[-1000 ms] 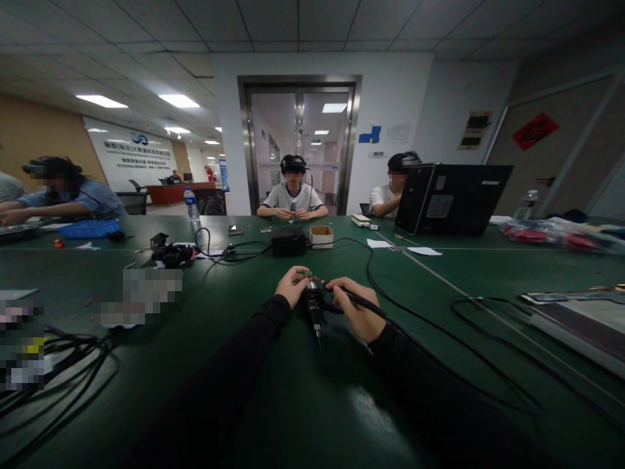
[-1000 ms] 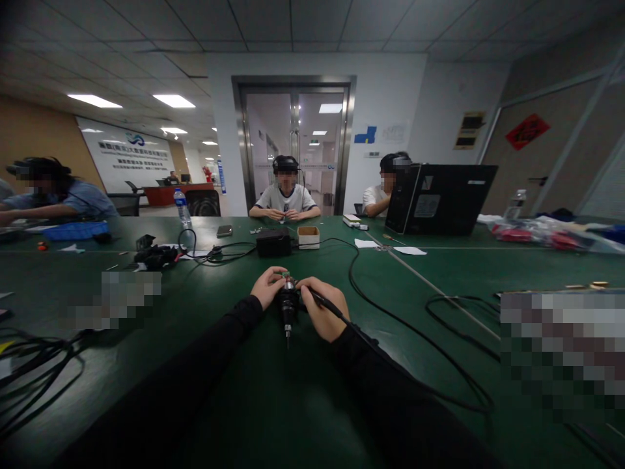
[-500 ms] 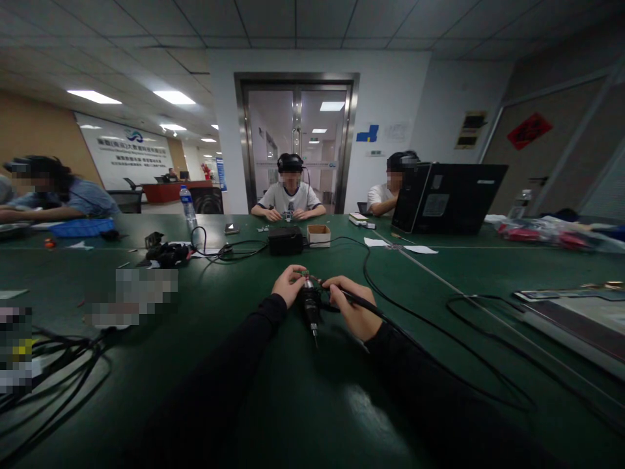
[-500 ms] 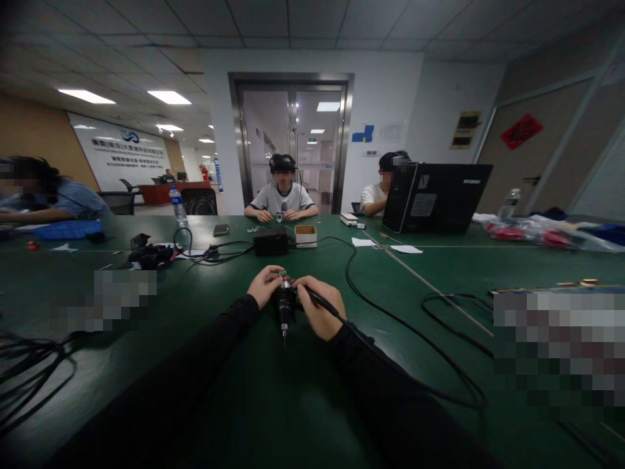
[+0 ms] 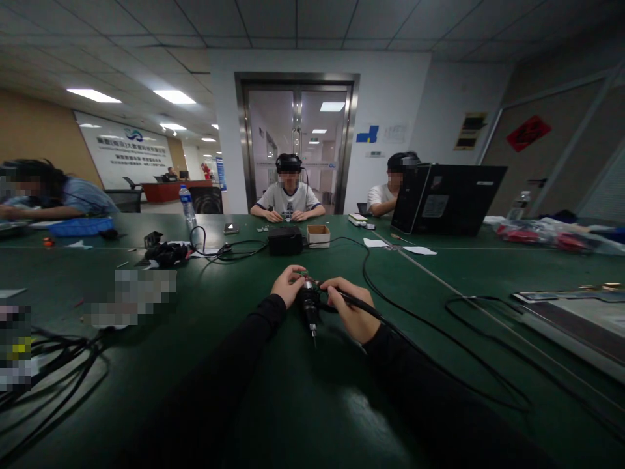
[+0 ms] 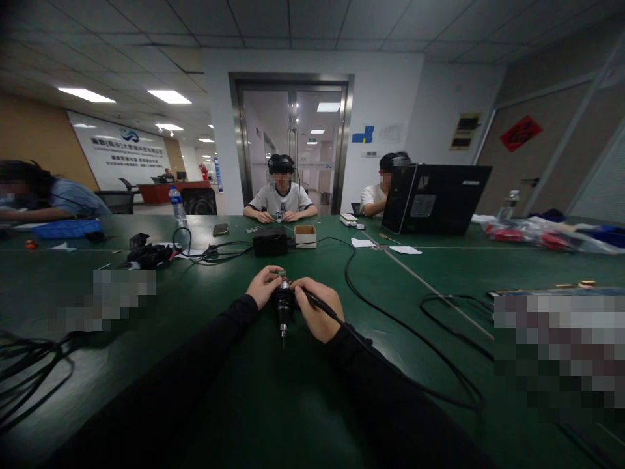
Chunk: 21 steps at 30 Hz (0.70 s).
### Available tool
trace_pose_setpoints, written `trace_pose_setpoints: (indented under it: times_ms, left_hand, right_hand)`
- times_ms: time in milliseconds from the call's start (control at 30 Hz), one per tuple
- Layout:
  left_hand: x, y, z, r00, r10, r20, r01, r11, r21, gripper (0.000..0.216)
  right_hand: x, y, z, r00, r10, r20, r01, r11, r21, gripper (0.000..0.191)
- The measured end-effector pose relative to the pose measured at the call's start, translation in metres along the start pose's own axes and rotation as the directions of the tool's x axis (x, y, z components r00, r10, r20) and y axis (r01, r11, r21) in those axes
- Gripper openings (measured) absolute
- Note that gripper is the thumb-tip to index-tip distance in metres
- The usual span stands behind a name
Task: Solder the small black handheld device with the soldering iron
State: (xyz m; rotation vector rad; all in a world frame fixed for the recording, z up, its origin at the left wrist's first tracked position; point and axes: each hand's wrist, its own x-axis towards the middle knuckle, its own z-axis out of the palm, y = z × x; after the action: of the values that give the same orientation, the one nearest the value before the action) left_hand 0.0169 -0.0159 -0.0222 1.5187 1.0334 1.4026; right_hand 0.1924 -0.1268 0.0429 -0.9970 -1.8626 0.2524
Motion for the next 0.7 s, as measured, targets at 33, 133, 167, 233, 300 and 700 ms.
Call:
trace_pose_setpoints:
  times_ms: [33,133,167,233,300,700]
  left_hand:
    - [-0.0001,0.0001,-0.0002,1.0,0.0,0.0,0.0,1.0,0.001,0.024]
    - [-0.0011,0.0024,-0.0003,1.0,-0.003,0.002,0.003,1.0,-0.003,0.024]
    - [-0.0016,0.0036,-0.0002,1.0,-0.002,0.004,0.002,1.0,-0.002,0.023]
    - [-0.0024,0.0059,0.0001,1.0,0.0,0.009,0.0,1.0,0.006,0.023]
    - [-0.0029,0.0075,0.0006,1.0,-0.005,0.01,0.005,1.0,0.012,0.023]
    - [-0.002,0.0064,-0.0001,1.0,-0.015,-0.004,0.015,1.0,-0.004,0.024]
  right_hand:
    - [-0.0001,-0.0002,0.0002,1.0,0.001,0.003,-0.001,1.0,0.001,0.023]
    - [-0.0001,0.0004,0.0011,1.0,0.004,0.007,-0.004,1.0,-0.005,0.023]
    - [-0.0002,0.001,0.0016,1.0,0.006,0.009,-0.006,1.0,-0.008,0.023]
    - [-0.0002,0.0026,0.0026,1.0,0.011,0.012,-0.011,1.0,-0.007,0.023]
    - [-0.0003,0.0042,0.0034,1.0,0.01,0.015,-0.01,1.0,-0.001,0.023]
    - [0.0007,0.0028,0.0001,1.0,0.014,-0.012,-0.014,1.0,-0.005,0.023]
